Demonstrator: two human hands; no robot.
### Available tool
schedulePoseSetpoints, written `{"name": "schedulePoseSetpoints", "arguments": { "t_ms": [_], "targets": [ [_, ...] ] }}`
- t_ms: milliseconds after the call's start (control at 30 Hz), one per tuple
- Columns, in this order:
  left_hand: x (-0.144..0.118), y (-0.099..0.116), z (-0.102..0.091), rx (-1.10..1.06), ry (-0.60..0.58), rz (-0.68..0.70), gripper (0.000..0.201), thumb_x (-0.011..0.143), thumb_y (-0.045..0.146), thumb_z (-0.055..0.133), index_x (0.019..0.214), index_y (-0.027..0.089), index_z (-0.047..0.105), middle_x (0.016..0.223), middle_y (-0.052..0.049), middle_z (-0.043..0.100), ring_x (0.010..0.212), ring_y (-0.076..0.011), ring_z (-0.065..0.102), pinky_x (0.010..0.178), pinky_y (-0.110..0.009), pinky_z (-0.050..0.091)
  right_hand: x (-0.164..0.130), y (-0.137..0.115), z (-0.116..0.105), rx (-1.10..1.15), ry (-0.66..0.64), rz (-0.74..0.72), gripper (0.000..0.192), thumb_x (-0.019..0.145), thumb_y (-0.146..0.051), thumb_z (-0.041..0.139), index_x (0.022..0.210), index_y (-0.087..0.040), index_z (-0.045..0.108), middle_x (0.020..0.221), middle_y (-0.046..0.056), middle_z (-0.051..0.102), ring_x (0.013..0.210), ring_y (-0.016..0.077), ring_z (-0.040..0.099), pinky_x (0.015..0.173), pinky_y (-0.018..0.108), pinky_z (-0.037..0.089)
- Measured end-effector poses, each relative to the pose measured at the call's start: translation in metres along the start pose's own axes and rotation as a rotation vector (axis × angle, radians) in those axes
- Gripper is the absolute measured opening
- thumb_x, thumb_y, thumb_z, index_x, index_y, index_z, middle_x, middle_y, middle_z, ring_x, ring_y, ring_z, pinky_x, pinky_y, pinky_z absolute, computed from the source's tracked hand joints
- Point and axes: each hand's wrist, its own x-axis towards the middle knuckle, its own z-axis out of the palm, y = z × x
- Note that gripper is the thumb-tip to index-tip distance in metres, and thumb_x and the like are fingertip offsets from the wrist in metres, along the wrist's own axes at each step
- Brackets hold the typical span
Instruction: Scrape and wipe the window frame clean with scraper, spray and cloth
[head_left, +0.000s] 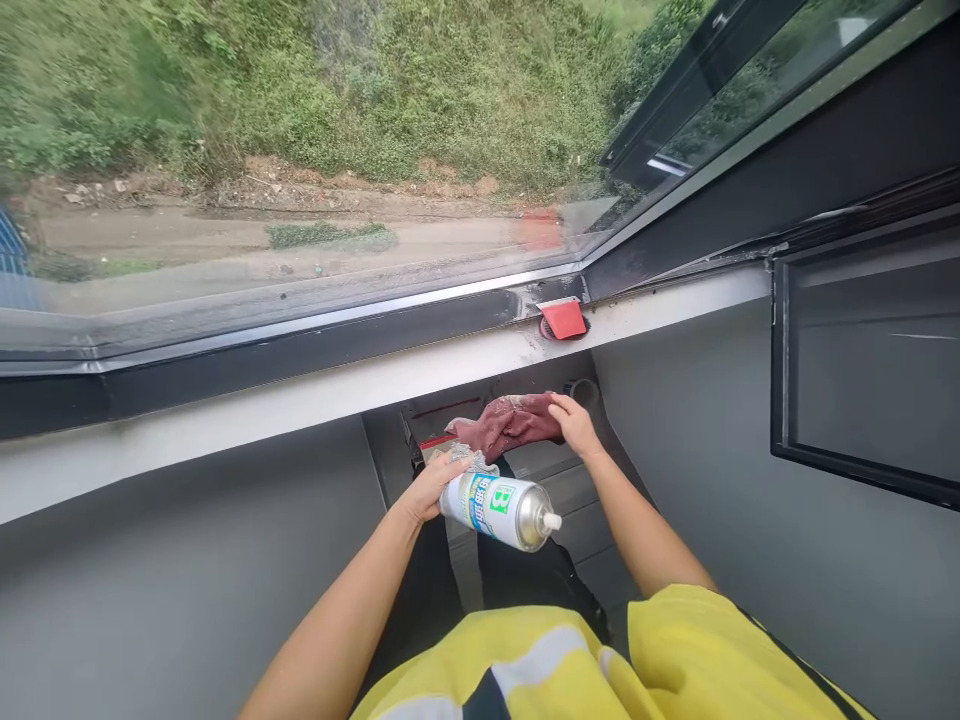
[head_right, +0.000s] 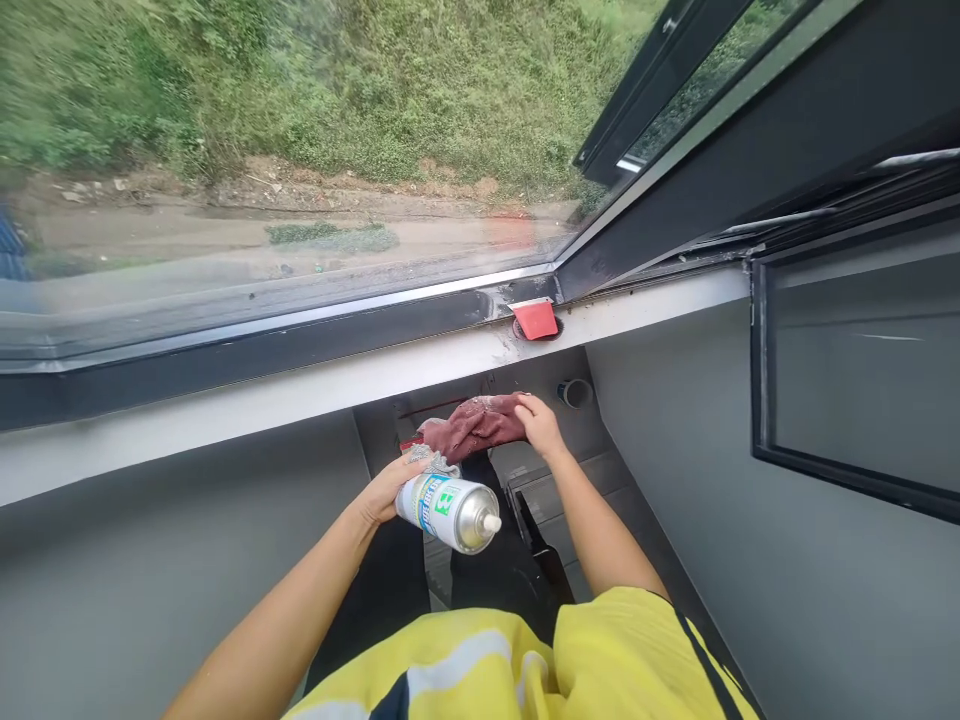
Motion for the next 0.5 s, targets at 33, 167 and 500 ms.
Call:
{"name": "schedulePoseSetpoints", "arguments": {
  "t_ms": [33, 167, 500],
  "targets": [
    [0.000, -0.001, 0.002, 0.006, -0.009, -0.020, 0.042, 0.063, 0.023, 0.082, 0.096, 0.007, 0.062, 0.087, -0.016, 0.068, 0.074, -0.0234, 0.066, 0.067, -0.031, 0.054, -0.007, -0.011, 0.012, -0.061, -0.106, -0.033, 0.030, 0.072, -0.029, 0.055, 0.099, -0.019, 0.066, 0.105, 0.006, 0.063, 0.100, 0.0201, 0.054, 0.097, 0.035, 0.038],
    [0.004, -0.006, 0.000, -0.045, -0.021, -0.033, 0.041, 0.062, 0.019, 0.082, 0.095, 0.008, 0.062, 0.084, -0.014, 0.068, 0.069, -0.0217, 0.065, 0.064, -0.030, 0.054, -0.042, -0.050, 0.059, -0.228, -0.588, -0.154, 0.029, 0.072, -0.021, 0.058, 0.101, -0.021, 0.064, 0.096, 0.003, 0.060, 0.094, 0.0175, 0.053, 0.092, 0.032, 0.041],
    [-0.023, -0.017, -0.042, -0.213, 0.088, 0.081, 0.025, 0.068, 0.025, 0.076, 0.085, 0.013, 0.061, 0.082, -0.008, 0.067, 0.072, -0.0201, 0.065, 0.069, -0.031, 0.054, -0.064, -0.049, 0.070, 0.029, -0.421, 0.219, 0.021, 0.074, -0.023, 0.048, 0.080, -0.020, 0.068, 0.087, 0.003, 0.068, 0.087, 0.0176, 0.061, 0.086, 0.032, 0.046]
  ]
}}
